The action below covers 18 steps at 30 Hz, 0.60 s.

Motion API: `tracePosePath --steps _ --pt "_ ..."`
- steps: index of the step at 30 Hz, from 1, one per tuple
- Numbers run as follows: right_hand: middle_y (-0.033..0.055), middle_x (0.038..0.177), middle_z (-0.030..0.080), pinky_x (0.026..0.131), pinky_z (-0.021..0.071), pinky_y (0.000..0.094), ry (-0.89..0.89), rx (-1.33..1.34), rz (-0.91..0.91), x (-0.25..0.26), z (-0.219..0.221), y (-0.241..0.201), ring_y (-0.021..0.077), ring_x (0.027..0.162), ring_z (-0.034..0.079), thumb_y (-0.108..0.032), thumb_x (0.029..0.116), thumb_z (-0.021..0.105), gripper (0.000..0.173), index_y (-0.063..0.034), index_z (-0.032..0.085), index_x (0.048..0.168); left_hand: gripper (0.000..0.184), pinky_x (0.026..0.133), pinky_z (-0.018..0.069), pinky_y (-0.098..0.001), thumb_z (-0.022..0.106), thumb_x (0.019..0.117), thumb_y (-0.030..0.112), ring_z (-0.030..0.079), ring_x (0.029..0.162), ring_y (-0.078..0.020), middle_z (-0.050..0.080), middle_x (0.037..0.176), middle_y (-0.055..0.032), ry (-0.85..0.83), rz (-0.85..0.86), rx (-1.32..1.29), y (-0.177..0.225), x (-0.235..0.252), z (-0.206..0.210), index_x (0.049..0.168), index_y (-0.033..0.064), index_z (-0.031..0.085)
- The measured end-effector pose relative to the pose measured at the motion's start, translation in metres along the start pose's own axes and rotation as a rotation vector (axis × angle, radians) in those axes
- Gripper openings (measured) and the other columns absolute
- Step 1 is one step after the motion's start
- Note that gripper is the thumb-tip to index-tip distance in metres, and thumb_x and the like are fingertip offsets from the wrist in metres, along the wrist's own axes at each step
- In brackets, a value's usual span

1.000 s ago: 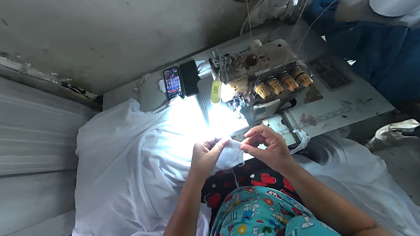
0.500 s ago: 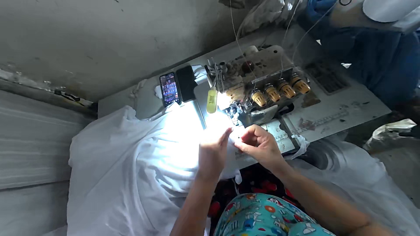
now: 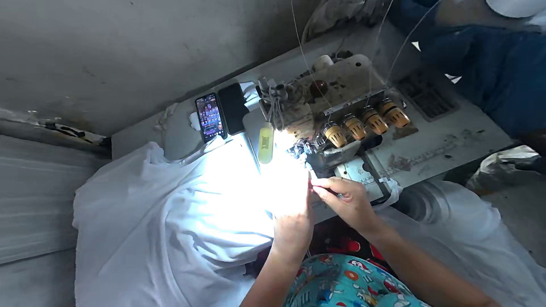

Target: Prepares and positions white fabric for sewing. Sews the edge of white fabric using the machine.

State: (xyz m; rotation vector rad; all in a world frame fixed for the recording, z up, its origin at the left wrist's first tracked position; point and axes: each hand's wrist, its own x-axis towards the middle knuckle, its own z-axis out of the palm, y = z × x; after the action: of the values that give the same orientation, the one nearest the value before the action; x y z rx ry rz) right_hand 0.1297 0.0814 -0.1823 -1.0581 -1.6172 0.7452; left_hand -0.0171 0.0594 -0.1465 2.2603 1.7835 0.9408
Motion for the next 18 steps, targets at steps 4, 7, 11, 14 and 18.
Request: tracePosePath --steps 4,7,11,14,18 --pt "0.0070 0.091 0.077 0.077 0.0573 0.0254 -0.037 -0.183 -0.078 0.004 -0.001 0.003 0.0113 0.082 0.072 -0.019 0.1007 0.060 0.024 -0.0065 0.079 0.108 0.024 0.089 0.0560 -0.0284 0.058 0.1004 0.014 0.072 0.094 -0.0193 0.075 0.099 -0.0129 0.074 0.002 -0.019 -0.007 0.006 0.006 0.111 -0.0028 0.072" --pt "0.0075 0.091 0.077 0.076 0.0583 0.0278 -0.080 -0.224 -0.072 0.000 -0.003 0.003 0.0133 0.080 0.073 -0.019 0.1015 0.057 0.027 -0.0053 0.078 0.112 0.021 0.089 0.0561 -0.0266 0.059 0.0998 0.013 0.072 0.094 -0.0185 0.075 0.099 -0.0130 0.063 0.048 -0.048 -0.013 0.007 0.004 0.106 -0.0020 0.073" --pt "0.0079 0.077 0.073 0.066 0.0567 0.0305 -0.111 -0.296 -0.076 -0.002 -0.002 0.000 0.0162 0.066 0.068 -0.023 0.1008 0.056 0.032 -0.0027 0.075 0.117 0.021 0.087 0.0559 -0.0329 0.057 0.1009 0.016 0.071 0.091 -0.0172 0.074 0.094 -0.0076 -0.055 0.030 -0.092 -0.025 0.021 -0.006 0.102 0.0039 0.073" --pt "0.0077 0.075 0.070 0.062 0.0559 0.0336 -0.171 -0.334 -0.075 -0.001 -0.004 -0.002 0.0187 0.062 0.065 -0.024 0.1009 0.055 0.036 -0.0017 0.072 0.123 0.021 0.091 0.0536 -0.0391 0.058 0.0999 0.017 0.071 0.095 -0.0207 0.075 0.096 -0.0068 -0.084 0.017 -0.085 -0.032 0.031 -0.011 0.100 0.0066 0.077" --pt "0.0061 0.079 0.071 0.064 0.0565 0.0320 -0.235 -0.287 -0.045 -0.005 -0.010 -0.005 0.0165 0.066 0.066 -0.026 0.1028 0.053 0.038 -0.0015 0.069 0.127 0.019 0.091 0.0537 -0.0404 0.060 0.0987 0.014 0.071 0.096 -0.0223 0.075 0.096 -0.0085 -0.066 0.056 -0.105 -0.040 0.035 -0.010 0.098 0.0060 0.077"
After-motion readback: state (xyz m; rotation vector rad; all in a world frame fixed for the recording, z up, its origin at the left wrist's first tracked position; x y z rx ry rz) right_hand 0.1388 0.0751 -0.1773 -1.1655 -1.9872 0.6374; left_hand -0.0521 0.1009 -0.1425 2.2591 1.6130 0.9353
